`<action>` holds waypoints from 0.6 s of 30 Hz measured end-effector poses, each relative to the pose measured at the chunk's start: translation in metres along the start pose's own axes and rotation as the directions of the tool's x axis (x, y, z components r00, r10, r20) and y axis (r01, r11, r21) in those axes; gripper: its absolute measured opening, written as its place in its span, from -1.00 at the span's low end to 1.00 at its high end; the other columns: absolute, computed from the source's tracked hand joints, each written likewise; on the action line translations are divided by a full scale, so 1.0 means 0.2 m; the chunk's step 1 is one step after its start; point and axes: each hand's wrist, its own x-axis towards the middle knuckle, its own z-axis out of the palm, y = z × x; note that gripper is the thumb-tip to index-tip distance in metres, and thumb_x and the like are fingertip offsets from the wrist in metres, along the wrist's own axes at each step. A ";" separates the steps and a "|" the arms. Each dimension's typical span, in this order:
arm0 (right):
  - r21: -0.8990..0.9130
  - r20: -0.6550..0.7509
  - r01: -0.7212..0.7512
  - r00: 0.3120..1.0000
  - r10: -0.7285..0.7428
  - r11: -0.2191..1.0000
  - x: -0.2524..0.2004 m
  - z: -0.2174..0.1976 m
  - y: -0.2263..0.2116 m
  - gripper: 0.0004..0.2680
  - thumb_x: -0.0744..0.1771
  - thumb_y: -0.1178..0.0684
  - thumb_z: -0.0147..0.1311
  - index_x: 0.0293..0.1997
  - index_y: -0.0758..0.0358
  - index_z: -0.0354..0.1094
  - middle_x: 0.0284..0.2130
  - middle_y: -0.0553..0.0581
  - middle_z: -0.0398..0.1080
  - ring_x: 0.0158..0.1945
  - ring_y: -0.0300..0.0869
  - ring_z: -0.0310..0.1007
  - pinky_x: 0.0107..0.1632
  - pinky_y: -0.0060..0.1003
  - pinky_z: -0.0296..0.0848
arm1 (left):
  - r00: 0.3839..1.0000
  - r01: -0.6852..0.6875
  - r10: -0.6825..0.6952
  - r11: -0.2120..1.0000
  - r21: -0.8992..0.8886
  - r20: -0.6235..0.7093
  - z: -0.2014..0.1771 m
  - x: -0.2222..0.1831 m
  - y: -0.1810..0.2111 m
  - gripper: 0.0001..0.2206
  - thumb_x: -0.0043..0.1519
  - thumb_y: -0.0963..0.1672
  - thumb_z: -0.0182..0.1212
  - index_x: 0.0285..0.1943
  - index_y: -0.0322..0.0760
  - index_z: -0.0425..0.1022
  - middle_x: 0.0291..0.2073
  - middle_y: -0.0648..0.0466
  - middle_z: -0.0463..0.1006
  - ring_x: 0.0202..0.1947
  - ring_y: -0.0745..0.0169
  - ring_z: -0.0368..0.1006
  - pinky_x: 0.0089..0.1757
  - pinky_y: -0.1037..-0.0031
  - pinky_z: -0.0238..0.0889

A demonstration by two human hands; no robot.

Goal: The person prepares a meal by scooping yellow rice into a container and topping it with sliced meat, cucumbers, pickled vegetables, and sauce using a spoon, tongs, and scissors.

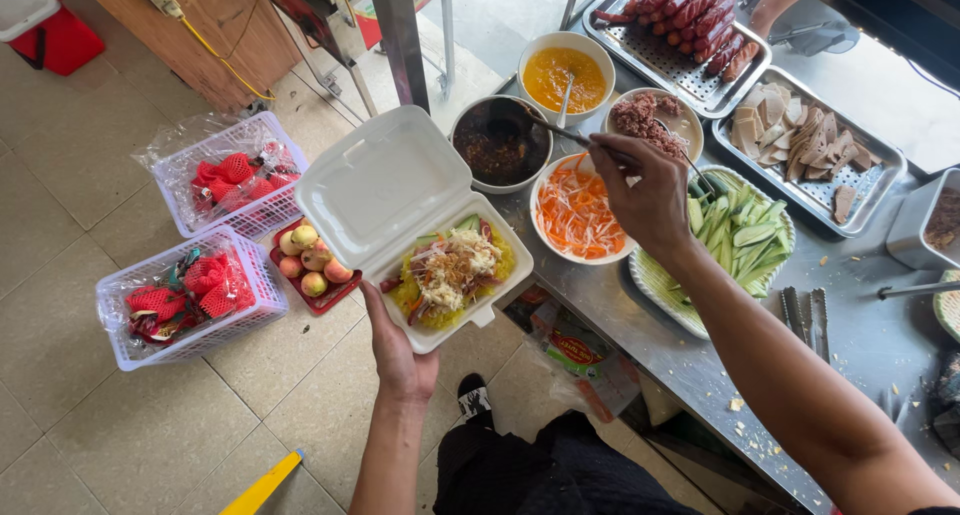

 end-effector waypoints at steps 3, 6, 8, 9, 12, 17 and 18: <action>0.105 -0.060 -0.190 0.978 0.197 0.976 0.05 0.03 0.11 -0.83 0.43 0.09 0.14 0.08 0.33 0.50 -0.23 0.15 0.60 -0.21 -0.25 0.63 -0.15 -0.38 0.57 | 1.000 0.009 -0.008 0.999 0.034 -0.030 0.00 -0.01 -0.02 -0.25 0.21 0.26 -0.21 0.55 0.01 -0.07 0.40 0.05 0.23 0.42 0.11 0.18 0.25 -0.03 0.22; 0.229 -0.107 -0.321 0.930 0.352 0.919 0.06 0.03 0.20 -0.83 0.43 0.07 0.12 0.07 0.33 0.49 -0.29 0.16 0.59 -0.28 -0.26 0.60 -0.27 -0.39 0.52 | 1.000 -0.026 0.026 0.999 0.023 0.000 -0.01 -0.01 -0.08 -0.23 0.23 0.27 -0.20 0.56 -0.05 -0.05 0.40 0.02 0.22 0.43 0.09 0.16 0.28 0.00 0.18; 0.301 -0.141 -0.322 0.916 0.376 0.897 0.06 0.00 0.26 -0.82 0.44 0.06 0.11 0.06 0.36 0.50 -0.30 0.20 0.59 -0.31 -0.25 0.57 -0.28 -0.37 0.53 | 0.998 -0.054 0.054 0.998 0.013 0.020 -0.01 -0.02 -0.13 -0.23 0.26 0.27 -0.19 0.57 -0.11 -0.03 0.41 -0.01 0.22 0.44 0.06 0.15 0.31 0.00 0.15; 0.313 -0.154 -0.320 0.912 0.380 0.894 0.06 -0.02 0.28 -0.82 0.43 0.06 0.10 0.05 0.36 0.49 -0.29 0.19 0.59 -0.32 -0.25 0.58 -0.29 -0.36 0.55 | 0.997 -0.069 0.069 0.998 0.009 0.028 0.00 -0.02 -0.15 -0.22 0.28 0.27 -0.18 0.56 -0.15 -0.02 0.41 -0.03 0.21 0.45 0.04 0.14 0.32 0.00 0.13; 0.398 -0.171 -0.308 0.900 0.400 0.864 0.06 -0.10 0.32 -0.82 0.42 0.05 0.10 0.03 0.36 0.49 -0.27 0.18 0.59 -0.35 -0.24 0.60 -0.29 -0.33 0.61 | 0.997 -0.076 0.076 0.997 0.011 -0.005 0.05 -0.03 -0.20 -0.22 0.25 0.28 -0.21 0.57 -0.10 -0.06 0.43 -0.01 0.18 0.47 0.05 0.10 0.32 0.01 0.10; 0.522 -0.138 -0.218 0.932 0.334 0.825 0.00 -0.36 0.26 -0.83 0.47 0.07 0.09 0.02 0.42 0.46 -0.23 0.22 0.57 -0.28 -0.19 0.61 -0.25 -0.31 0.60 | 0.990 -0.143 0.142 0.989 -0.044 -0.013 0.19 -0.02 -0.30 -0.18 0.21 0.29 -0.23 0.60 -0.01 -0.20 0.51 0.01 0.05 0.50 0.01 0.00 0.35 0.01 0.02; 0.543 -0.132 -0.198 0.940 0.316 0.816 -0.02 -0.42 0.22 -0.83 0.48 0.08 0.09 0.03 0.44 0.46 -0.23 0.24 0.56 -0.28 -0.18 0.60 -0.24 -0.31 0.60 | 0.986 -0.169 0.168 0.984 -0.049 -0.019 0.21 -0.01 -0.33 -0.17 0.22 0.29 -0.22 0.61 -0.04 -0.21 0.52 -0.01 0.04 0.52 -0.01 -0.01 0.36 0.02 0.00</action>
